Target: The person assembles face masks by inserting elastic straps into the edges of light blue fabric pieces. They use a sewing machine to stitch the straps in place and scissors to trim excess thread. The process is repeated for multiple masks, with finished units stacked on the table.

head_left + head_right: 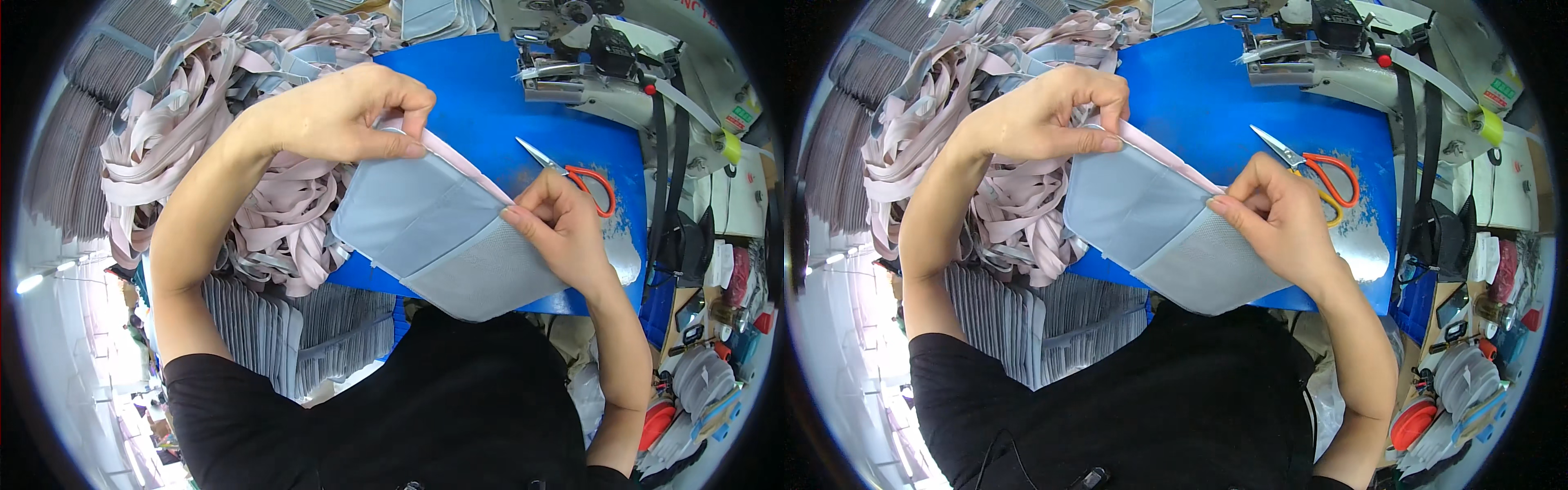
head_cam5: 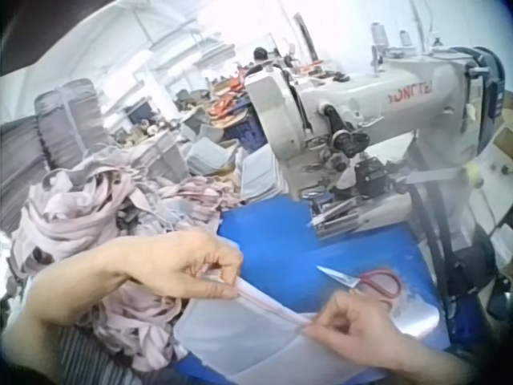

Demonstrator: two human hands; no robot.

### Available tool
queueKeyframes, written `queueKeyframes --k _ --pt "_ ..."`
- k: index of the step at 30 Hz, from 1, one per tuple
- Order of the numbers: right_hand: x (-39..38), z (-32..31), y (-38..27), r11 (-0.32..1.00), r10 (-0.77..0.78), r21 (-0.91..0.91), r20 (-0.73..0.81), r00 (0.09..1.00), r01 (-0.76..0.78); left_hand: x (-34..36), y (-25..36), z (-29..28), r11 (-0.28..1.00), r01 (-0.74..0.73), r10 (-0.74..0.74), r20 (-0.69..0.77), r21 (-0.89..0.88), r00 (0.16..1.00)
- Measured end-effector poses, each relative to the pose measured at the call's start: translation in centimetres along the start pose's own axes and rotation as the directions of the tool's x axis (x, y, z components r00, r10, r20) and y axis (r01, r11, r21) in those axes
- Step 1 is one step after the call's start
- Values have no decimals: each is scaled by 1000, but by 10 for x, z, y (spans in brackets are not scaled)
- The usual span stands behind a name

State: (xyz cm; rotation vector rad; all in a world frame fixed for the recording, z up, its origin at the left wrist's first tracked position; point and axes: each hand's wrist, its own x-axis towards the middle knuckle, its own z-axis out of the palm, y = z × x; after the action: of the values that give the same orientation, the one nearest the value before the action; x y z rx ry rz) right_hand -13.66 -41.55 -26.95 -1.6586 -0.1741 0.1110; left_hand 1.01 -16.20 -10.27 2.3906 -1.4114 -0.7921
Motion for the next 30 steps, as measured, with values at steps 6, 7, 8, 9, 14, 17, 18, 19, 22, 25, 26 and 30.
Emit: queueKeyframes --k 6,7,8,9,14,17,18,19,22,25,26,30 --pt "0 5 -8 990 -45 138 38 998 39 -5 -1 1 999 45 -45 -41 -17 998" --pt "1 5 -7 990 -139 44 37 990 137 -4 0 2 999 37 -38 -57 -18 998" --pt "2 5 -6 971 -232 -49 45 972 234 -2 1 2 999 29 -30 -74 -19 997" --pt "2 4 -4 960 -261 -92 53 964 265 0 2 2 1000 20 -22 -89 -20 996" --pt "-5 -3 2 987 -125 -91 53 991 130 7 1 5 999 24 -26 -77 -24 997" --pt "-11 -7 12 999 43 14 60 997 -44 9 3 5 999 53 -54 -71 -8 996" --pt "-13 -9 15 993 101 58 69 993 -105 10 4 6 998 62 -62 -72 -10 995" --pt "-13 -6 12 989 78 128 21 997 -80 11 5 6 999 46 -47 -81 -16 996" --pt "-13 4 2 982 -8 186 -73 997 21 13 5 7 999 -10 6 -114 -35 993" --pt "-14 -1 4 996 -87 25 -49 995 89 12 3 10 995 -75 65 -158 -59 985" --pt "-14 -2 5 997 -74 17 -48 996 75 11 1 11 993 -95 82 -173 -67 981" --pt "-17 1 2 999 14 38 -42 999 -12 11 0 13 988 -106 84 -187 -111 979"
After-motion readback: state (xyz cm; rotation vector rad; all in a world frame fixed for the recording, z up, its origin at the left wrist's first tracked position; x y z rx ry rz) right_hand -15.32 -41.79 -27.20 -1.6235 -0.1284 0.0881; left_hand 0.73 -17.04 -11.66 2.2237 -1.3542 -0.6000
